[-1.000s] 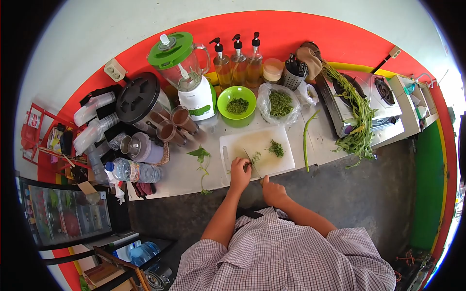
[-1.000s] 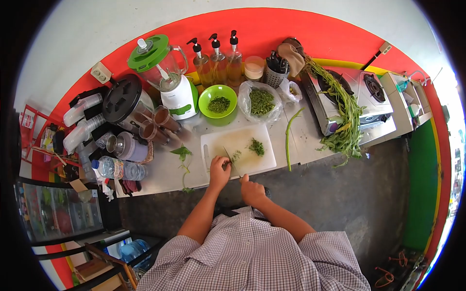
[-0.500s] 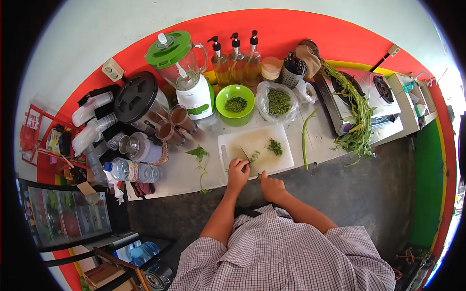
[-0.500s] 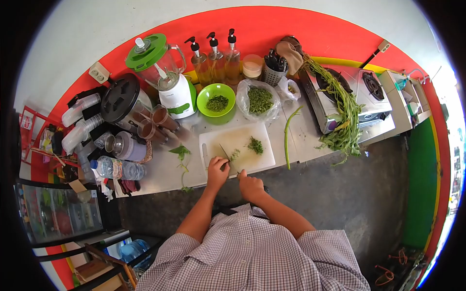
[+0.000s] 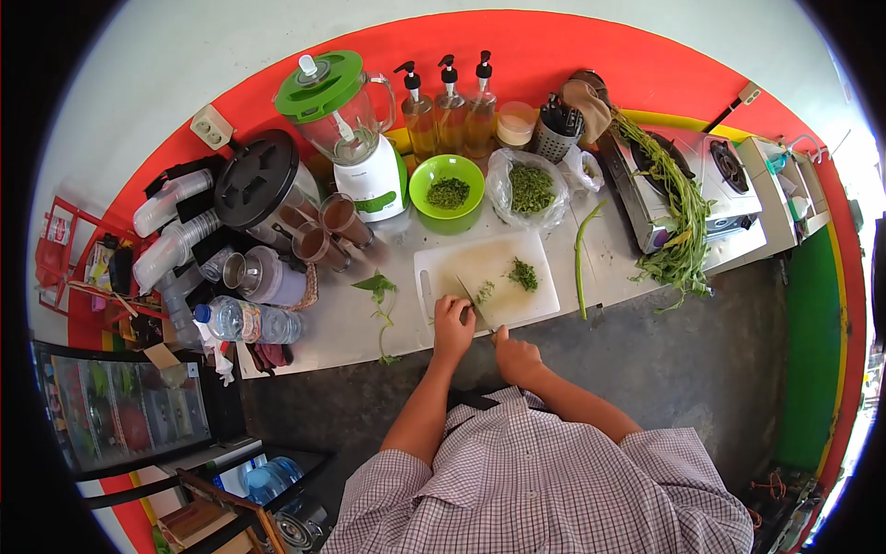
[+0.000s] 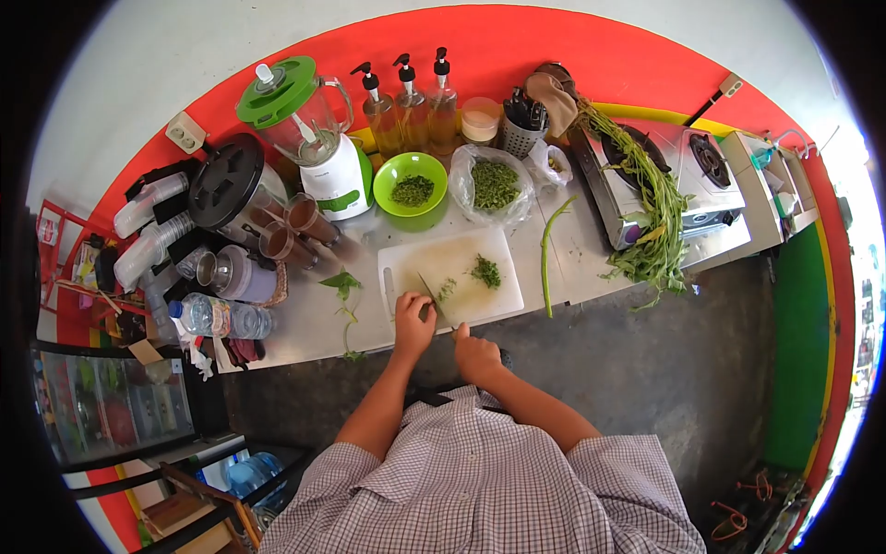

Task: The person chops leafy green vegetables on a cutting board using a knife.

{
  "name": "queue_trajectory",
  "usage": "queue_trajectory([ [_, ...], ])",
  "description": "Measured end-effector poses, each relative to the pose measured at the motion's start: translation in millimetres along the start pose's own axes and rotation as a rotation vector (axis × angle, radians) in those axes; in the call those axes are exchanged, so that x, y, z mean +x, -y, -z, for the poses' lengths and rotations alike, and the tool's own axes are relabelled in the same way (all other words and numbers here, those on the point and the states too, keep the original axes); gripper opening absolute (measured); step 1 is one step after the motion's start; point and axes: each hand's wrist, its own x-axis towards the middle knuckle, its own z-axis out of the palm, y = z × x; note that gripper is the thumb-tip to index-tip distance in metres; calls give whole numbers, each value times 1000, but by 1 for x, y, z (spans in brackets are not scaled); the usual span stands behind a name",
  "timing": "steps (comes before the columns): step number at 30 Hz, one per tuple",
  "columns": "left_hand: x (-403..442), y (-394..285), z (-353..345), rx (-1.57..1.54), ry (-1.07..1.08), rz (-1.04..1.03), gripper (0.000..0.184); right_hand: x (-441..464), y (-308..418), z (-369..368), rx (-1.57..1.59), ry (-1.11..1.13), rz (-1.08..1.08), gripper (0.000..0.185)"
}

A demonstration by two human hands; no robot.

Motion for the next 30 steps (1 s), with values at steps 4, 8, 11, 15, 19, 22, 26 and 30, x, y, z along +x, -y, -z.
queue_trajectory([
  [4,-2,0,-2,18,-24,-15,16,1,-4,4,-47,-34,41,66],
  [8,-2,0,1,37,-16,-31,15,3,-1,-5,0,-27,-7,65],
  [11,-4,1,-1,46,-31,-45,15,8,-6,-9,16,-26,-16,65],
  [15,-4,3,-1,56,-21,-19,15,5,0,-1,-11,-48,14,65],
  [19,-5,-1,2,55,-15,7,14,7,-1,-13,7,-88,2,63],
  [22,-5,3,1,54,-14,-6,15,11,-1,-3,-46,-70,47,62],
  [26,-3,2,2,25,-5,43,17,8,1,-3,-28,-70,62,62],
  [30,-1,2,4,-4,6,68,15,10,1,-15,6,-76,7,63],
])
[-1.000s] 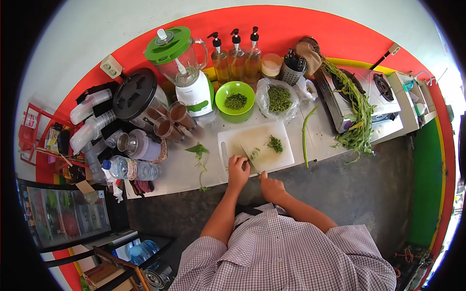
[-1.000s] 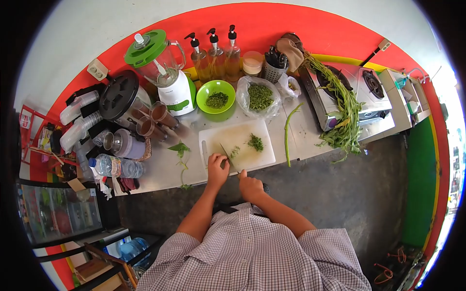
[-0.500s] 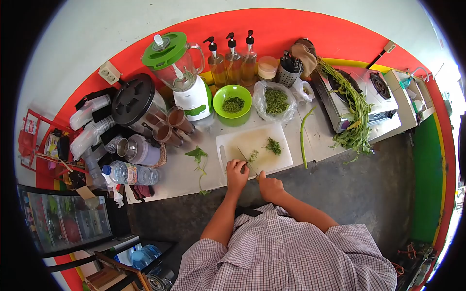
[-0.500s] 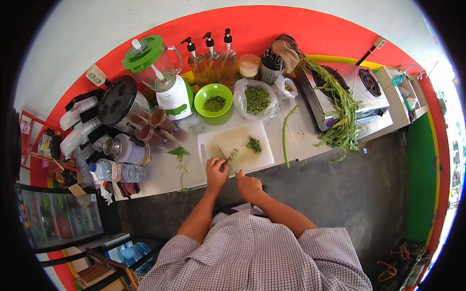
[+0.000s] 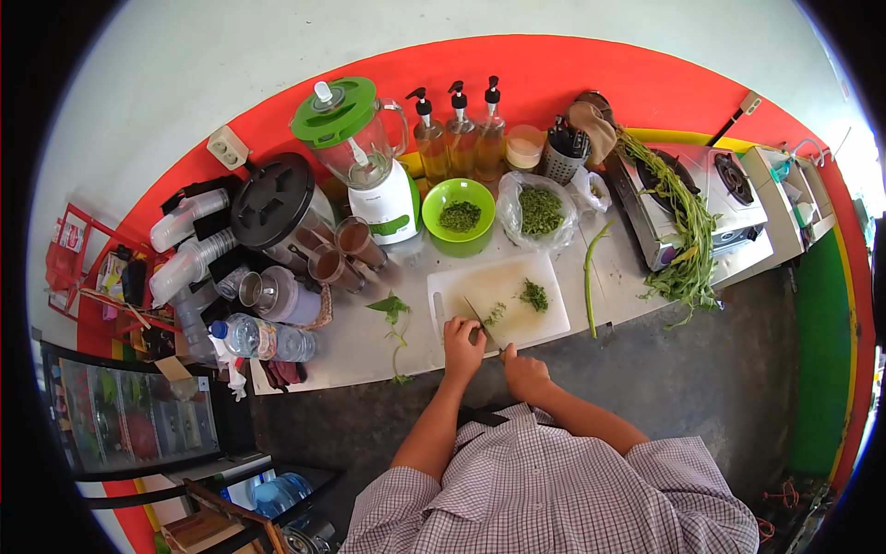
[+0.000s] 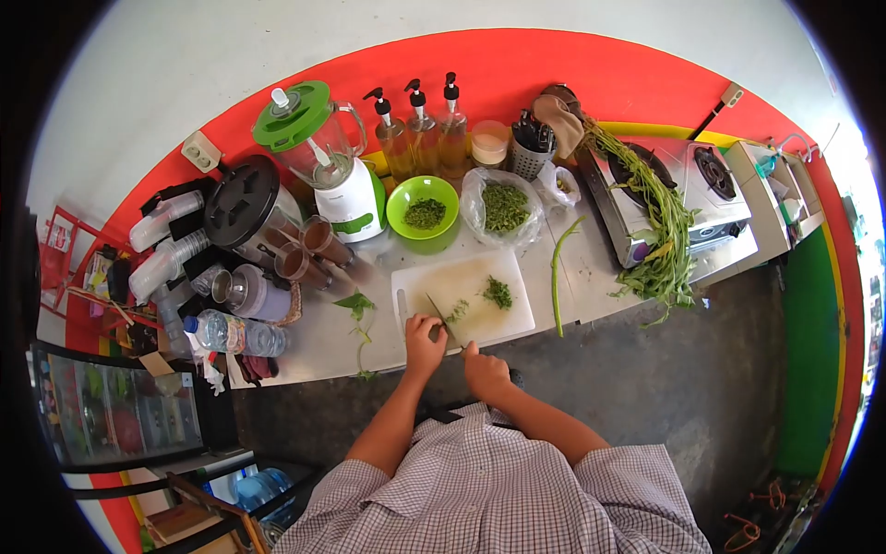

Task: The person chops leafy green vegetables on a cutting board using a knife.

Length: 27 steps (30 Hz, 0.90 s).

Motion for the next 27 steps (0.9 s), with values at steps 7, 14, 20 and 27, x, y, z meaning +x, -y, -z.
queue_trajectory([
  [7,-2,2,2,11,-15,-66,17,-4,5,9,-38,32,21,66],
  [14,-5,3,0,34,-32,-98,16,-1,5,19,-70,27,52,61],
  [20,-3,3,-3,43,-48,-99,16,2,2,8,-12,32,20,60],
  [27,-3,4,-1,23,-26,-94,15,-4,9,13,-46,-15,27,47],
])
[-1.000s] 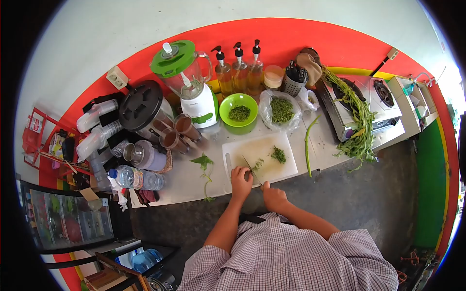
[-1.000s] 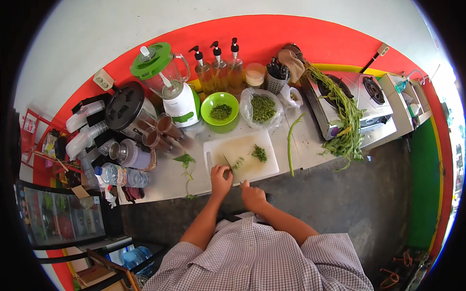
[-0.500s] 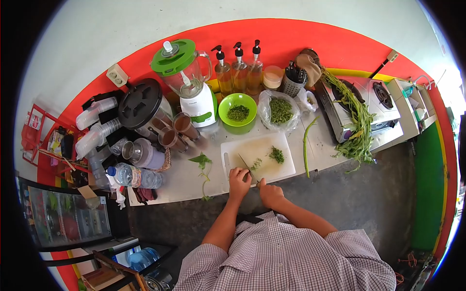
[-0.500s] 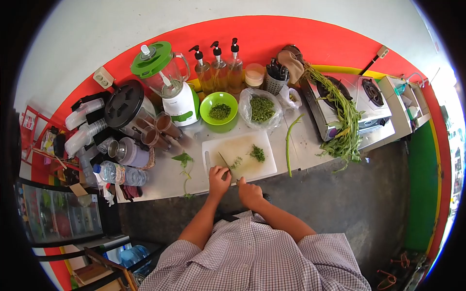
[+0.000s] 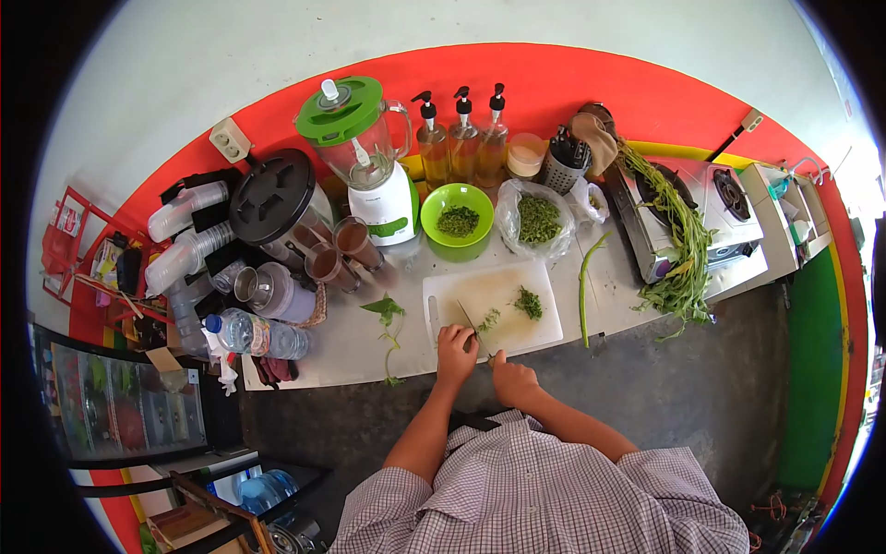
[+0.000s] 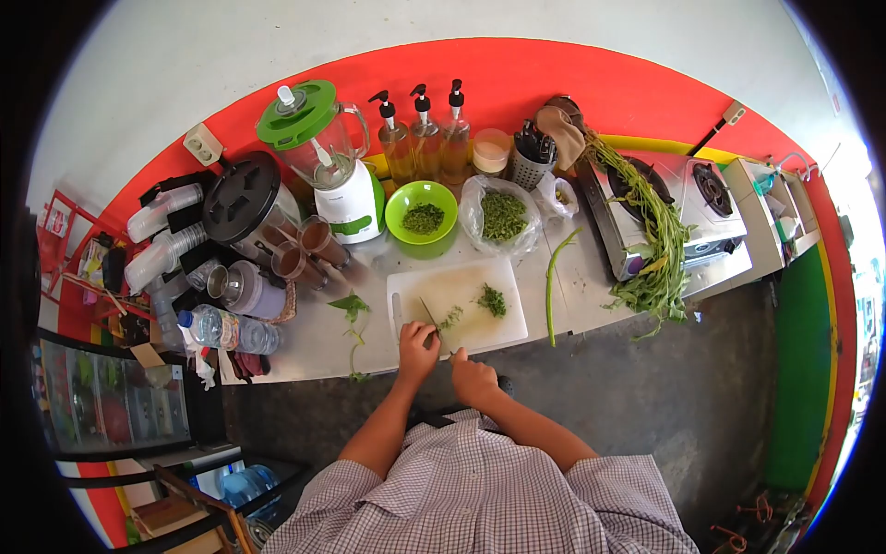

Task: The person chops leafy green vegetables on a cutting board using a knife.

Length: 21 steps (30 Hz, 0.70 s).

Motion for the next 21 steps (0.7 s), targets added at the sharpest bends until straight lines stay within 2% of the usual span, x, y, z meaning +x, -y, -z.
queue_trajectory([
  [2,-1,-2,1,7,5,4,15,7,-6,-4,44,39,0,54],
  [12,4,-4,4,-20,22,56,15,4,-5,-4,49,29,-5,53],
  [18,1,-1,3,-3,10,21,14,2,-2,6,8,46,42,53],
  [21,-2,-3,2,16,7,0,16,2,-4,-4,60,13,-8,50],
])
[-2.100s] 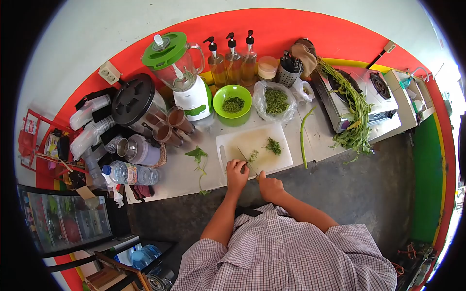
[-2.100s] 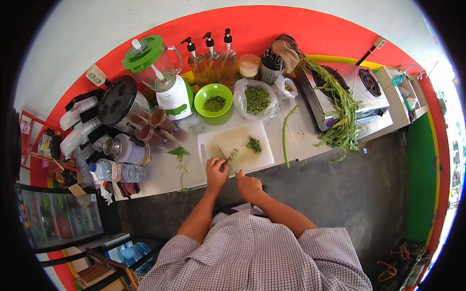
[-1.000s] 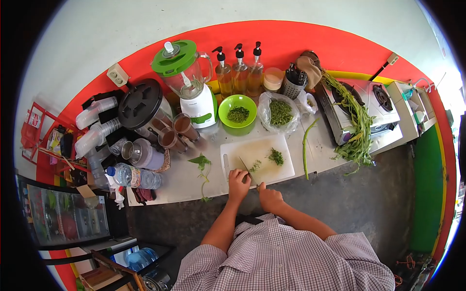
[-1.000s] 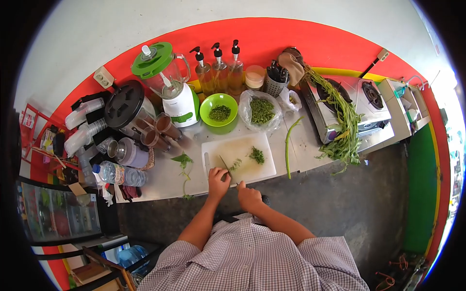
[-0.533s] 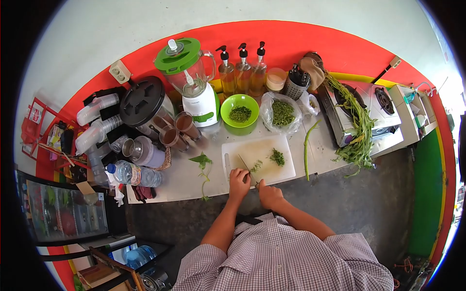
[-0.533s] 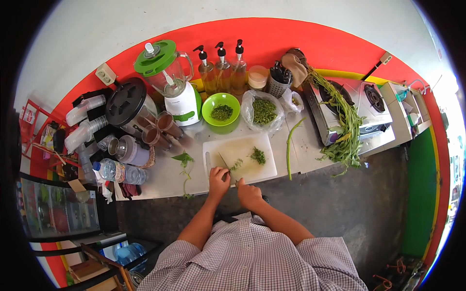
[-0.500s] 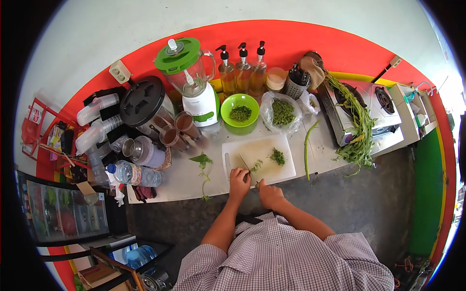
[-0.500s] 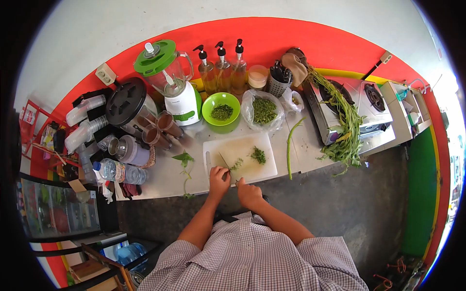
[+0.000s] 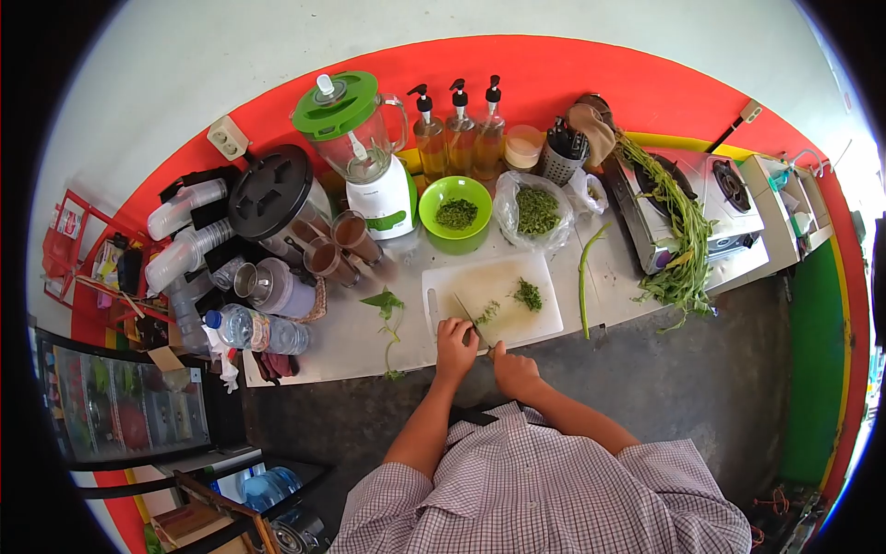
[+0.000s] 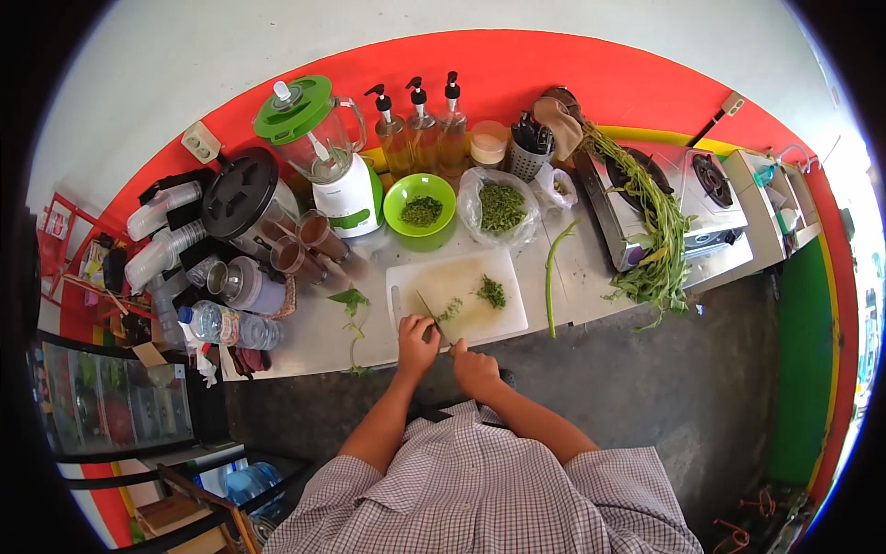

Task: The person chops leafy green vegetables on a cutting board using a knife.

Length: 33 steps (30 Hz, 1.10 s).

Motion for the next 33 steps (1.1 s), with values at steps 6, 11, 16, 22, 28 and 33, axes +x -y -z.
queue_trajectory([
  [6,-2,1,-4,37,-34,28,16,-4,-1,10,-34,21,51,51],
  [11,-1,1,-7,29,-42,44,16,1,-6,0,-29,38,34,58],
  [16,2,2,-3,29,-22,40,15,-5,1,10,-7,76,30,64],
  [22,1,3,-1,19,1,1,14,-2,-2,7,-24,64,35,72],
  [28,2,5,1,-25,11,20,14,-10,1,3,-17,54,32,66],
  [33,11,3,10,35,190,125,16,-7,1,15,-69,71,47,60],
])
